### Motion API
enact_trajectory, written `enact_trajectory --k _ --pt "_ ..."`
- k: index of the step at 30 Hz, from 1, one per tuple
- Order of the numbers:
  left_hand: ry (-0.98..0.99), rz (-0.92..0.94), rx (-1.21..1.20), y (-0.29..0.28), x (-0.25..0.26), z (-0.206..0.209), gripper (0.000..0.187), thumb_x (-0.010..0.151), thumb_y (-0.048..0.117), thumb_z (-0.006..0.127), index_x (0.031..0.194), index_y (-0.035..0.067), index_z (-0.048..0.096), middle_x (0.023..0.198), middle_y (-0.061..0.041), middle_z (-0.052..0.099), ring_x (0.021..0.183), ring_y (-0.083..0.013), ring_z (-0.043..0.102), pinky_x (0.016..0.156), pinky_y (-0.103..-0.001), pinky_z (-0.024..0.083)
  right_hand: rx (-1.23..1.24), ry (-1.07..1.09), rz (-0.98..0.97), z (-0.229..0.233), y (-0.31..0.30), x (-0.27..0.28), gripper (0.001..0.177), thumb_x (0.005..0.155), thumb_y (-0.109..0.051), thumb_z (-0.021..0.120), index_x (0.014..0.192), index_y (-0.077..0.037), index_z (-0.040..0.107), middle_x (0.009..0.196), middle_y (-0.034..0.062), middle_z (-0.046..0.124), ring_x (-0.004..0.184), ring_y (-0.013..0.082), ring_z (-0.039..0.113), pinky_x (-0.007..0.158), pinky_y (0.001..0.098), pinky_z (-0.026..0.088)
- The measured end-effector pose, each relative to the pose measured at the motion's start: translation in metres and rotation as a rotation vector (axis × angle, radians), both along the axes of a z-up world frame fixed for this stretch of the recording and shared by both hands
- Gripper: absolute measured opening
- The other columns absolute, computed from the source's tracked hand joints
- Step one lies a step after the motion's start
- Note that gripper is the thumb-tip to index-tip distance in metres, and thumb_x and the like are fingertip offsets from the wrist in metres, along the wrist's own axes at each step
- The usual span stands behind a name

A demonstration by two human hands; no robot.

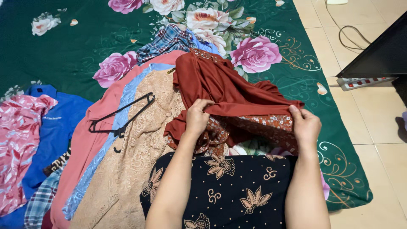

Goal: The person picks up a reddish-brown patterned dress from a pile of clothes on a bed. They unfold the dress, shake it out, and then place it onto a black hanger. The person adjusts the dress on the hanger and lifts it up.

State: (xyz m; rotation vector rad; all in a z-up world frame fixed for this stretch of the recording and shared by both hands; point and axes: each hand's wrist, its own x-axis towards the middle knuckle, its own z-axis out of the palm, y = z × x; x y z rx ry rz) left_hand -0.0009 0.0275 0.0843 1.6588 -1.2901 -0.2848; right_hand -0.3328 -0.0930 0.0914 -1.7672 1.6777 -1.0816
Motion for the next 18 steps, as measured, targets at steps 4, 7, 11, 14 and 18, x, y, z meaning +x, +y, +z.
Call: enact_trajectory --k 4,7,11,14,18 --pt "0.187 -0.147 0.01 -0.002 0.011 -0.001 0.022 0.086 0.005 0.068 0.107 0.009 0.075 0.096 -0.008 0.076 0.091 -0.0237 0.076 0.082 -0.036 0.058 0.153 -0.572 0.093 -0.019 -0.015 -0.002 0.029 0.101 -0.024 0.075 0.107 0.004 0.076 0.084 0.0013 0.073 0.072 0.0055 0.06 0.064 0.0251 0.049" --pt "-0.026 -0.131 0.138 -0.001 0.017 -0.01 0.016 0.089 0.015 0.072 0.103 0.008 0.077 0.092 -0.01 0.073 0.089 -0.0279 0.071 0.079 -0.041 0.055 0.181 -0.548 0.114 -0.026 -0.022 -0.004 0.042 0.093 -0.015 0.076 0.129 0.004 0.062 0.092 0.0074 0.074 0.078 0.0097 0.067 0.067 0.0234 0.052" --pt "-0.375 0.207 0.108 -0.004 -0.005 -0.006 0.017 0.095 0.023 0.069 0.103 0.011 0.079 0.097 -0.011 0.069 0.091 -0.0292 0.065 0.076 -0.044 0.053 0.338 -0.87 0.217 -0.015 -0.019 -0.003 0.047 0.098 -0.013 0.071 0.141 0.002 0.059 0.105 0.007 0.072 0.086 0.0114 0.07 0.073 0.0266 0.058" --pt "-0.695 0.108 -0.189 -0.001 -0.035 0.01 0.014 0.093 0.02 0.067 0.103 0.015 0.074 0.103 -0.009 0.066 0.092 -0.0281 0.059 0.071 -0.042 0.048 0.401 -1.204 0.425 -0.006 -0.009 0.004 0.052 0.103 -0.009 0.066 0.151 0.001 0.05 0.104 0.0084 0.07 0.087 0.0143 0.07 0.077 0.0287 0.058" --pt "-0.5 -0.307 -0.295 0.007 -0.091 0.017 0.051 0.081 0.042 0.079 0.106 0.001 0.064 0.103 -0.014 0.062 0.092 -0.0315 0.058 0.076 -0.045 0.048 0.46 -1.429 0.632 0.001 0.008 0.028 0.058 0.103 -0.002 0.06 0.157 0.002 0.039 0.108 0.0099 0.07 0.095 0.0156 0.072 0.085 0.0296 0.06"
